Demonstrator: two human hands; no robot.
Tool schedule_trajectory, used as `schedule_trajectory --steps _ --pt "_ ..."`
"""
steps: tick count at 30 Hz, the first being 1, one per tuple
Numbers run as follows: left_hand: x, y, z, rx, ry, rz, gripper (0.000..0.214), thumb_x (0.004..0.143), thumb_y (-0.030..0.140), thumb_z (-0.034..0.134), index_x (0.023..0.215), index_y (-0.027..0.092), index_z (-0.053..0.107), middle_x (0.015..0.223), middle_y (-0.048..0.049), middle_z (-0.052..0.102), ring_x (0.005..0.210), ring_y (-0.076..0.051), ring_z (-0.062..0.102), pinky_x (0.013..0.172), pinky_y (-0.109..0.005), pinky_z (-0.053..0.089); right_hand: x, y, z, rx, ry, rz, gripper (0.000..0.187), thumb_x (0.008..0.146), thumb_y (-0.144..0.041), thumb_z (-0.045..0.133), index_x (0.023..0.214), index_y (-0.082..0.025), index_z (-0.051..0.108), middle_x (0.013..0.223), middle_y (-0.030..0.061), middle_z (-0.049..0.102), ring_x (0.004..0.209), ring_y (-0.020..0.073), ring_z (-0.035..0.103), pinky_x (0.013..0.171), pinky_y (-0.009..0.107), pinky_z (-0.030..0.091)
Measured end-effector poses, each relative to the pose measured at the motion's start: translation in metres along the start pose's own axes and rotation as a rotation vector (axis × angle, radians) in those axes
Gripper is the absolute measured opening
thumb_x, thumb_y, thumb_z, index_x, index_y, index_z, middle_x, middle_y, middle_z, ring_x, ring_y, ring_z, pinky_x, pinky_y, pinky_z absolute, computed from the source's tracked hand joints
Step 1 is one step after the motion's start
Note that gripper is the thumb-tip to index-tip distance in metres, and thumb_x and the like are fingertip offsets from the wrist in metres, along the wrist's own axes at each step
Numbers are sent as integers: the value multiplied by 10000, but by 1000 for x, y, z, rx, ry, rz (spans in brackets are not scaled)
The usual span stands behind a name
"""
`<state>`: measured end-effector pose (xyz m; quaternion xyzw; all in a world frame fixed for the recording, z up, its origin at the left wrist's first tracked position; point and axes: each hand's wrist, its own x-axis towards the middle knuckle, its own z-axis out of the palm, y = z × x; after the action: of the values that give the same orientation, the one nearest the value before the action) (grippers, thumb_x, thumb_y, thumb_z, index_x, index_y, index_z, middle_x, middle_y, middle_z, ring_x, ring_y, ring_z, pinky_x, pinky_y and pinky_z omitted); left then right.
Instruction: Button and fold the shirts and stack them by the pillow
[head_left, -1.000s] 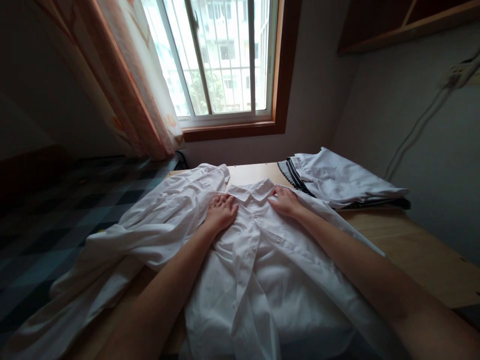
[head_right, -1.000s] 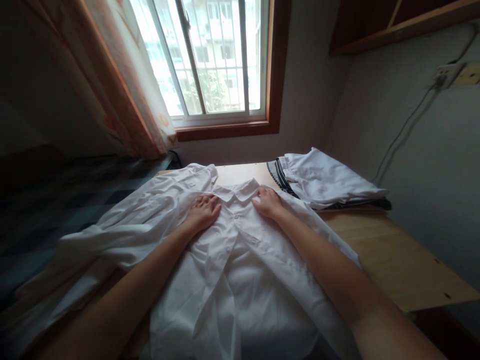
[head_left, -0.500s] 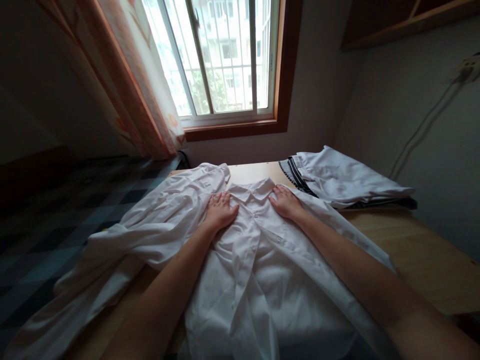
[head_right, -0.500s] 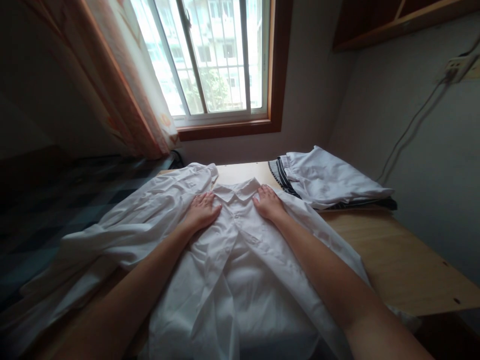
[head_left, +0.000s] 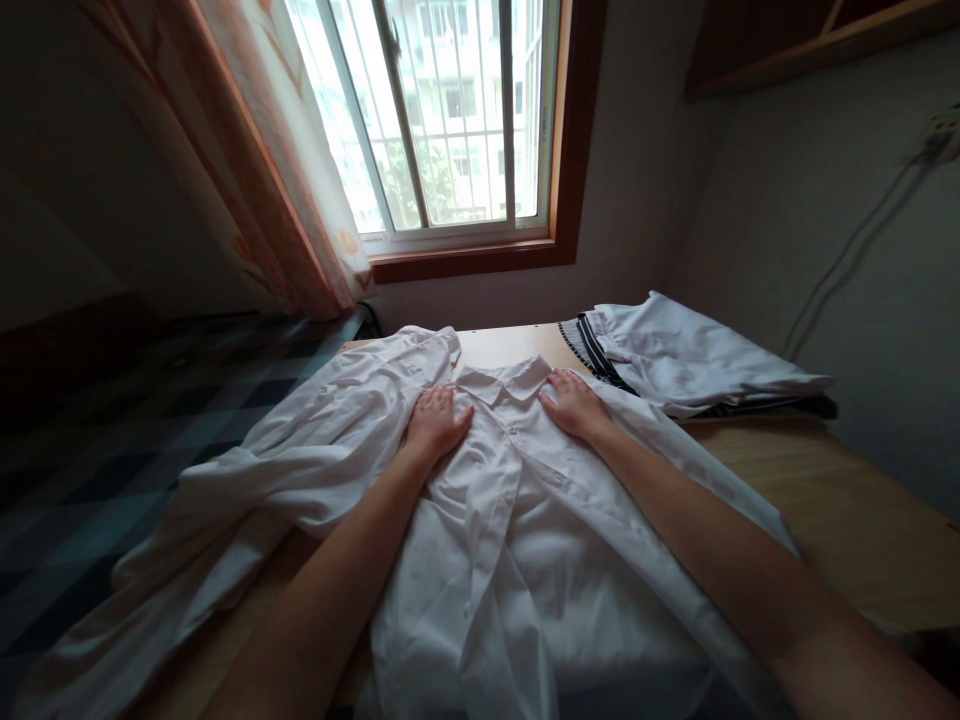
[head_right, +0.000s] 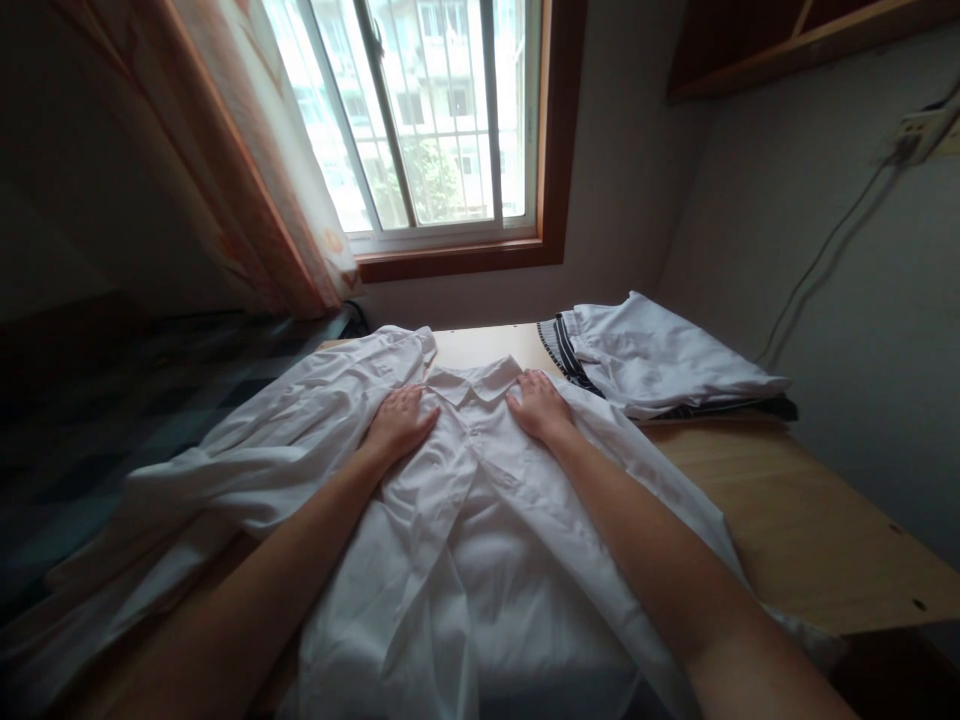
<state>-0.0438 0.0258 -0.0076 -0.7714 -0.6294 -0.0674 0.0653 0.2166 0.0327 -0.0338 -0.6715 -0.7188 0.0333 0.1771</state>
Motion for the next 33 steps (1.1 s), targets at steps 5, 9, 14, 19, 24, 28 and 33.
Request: schedule_trajectory --steps 5,9,14,19,24,28,33 --pt "2 1 -6 115 134 7 409 975 239 353 1262 79 595 1295 -200 625 1248 -309 528 1049 -407 413 -6 1 -10 -13 206 24 394 940 -278 453 1269 -131 611 1298 158 619 1226 276 534 1088 365 369" --pt "21 -4 -16 138 50 10 377 956 125 319 1166 82 630 1181 -205 650 1115 -284 603 940 -368 478 -3 7 -17 -5 202 69 440 926 -219 451 1336 -112 572 1399 179 525 1165 268 582 986 329 452" --pt "41 -13 -28 122 -55 -33 331 938 204 423 1172 108 636 1183 -195 645 1032 -266 665 870 -337 515 4 14 -21 -27 132 168 506 929 -233 467 1411 -84 504 1436 216 482 1129 298 616 938 353 488" --pt "48 -13 -39 136 -78 -77 301 899 266 518 1090 112 692 1189 -196 661 1041 -283 678 869 -327 514 8 18 -27 -27 141 207 386 906 -258 544 1255 -117 626 1280 206 582 1006 285 666 848 331 516" --pt "56 -18 -60 0 -94 -147 177 856 243 599 889 129 729 986 -156 748 998 -284 706 824 -305 533 14 27 -42 90 216 199 158 862 -208 569 907 -145 706 1052 152 688 937 270 693 793 318 546" --pt "62 -25 -79 -287 -151 -241 184 933 245 531 963 130 671 658 -58 710 635 -184 728 606 -227 548 21 27 -56 526 245 214 89 876 -161 524 858 -164 611 801 62 690 652 184 709 560 247 545" --pt "74 -31 -101 -636 8 -344 199 994 242 452 1119 127 556 729 -51 693 530 -174 700 524 -245 550 47 21 -75 658 350 159 113 880 -130 546 791 -186 503 766 19 629 645 156 693 531 215 533"
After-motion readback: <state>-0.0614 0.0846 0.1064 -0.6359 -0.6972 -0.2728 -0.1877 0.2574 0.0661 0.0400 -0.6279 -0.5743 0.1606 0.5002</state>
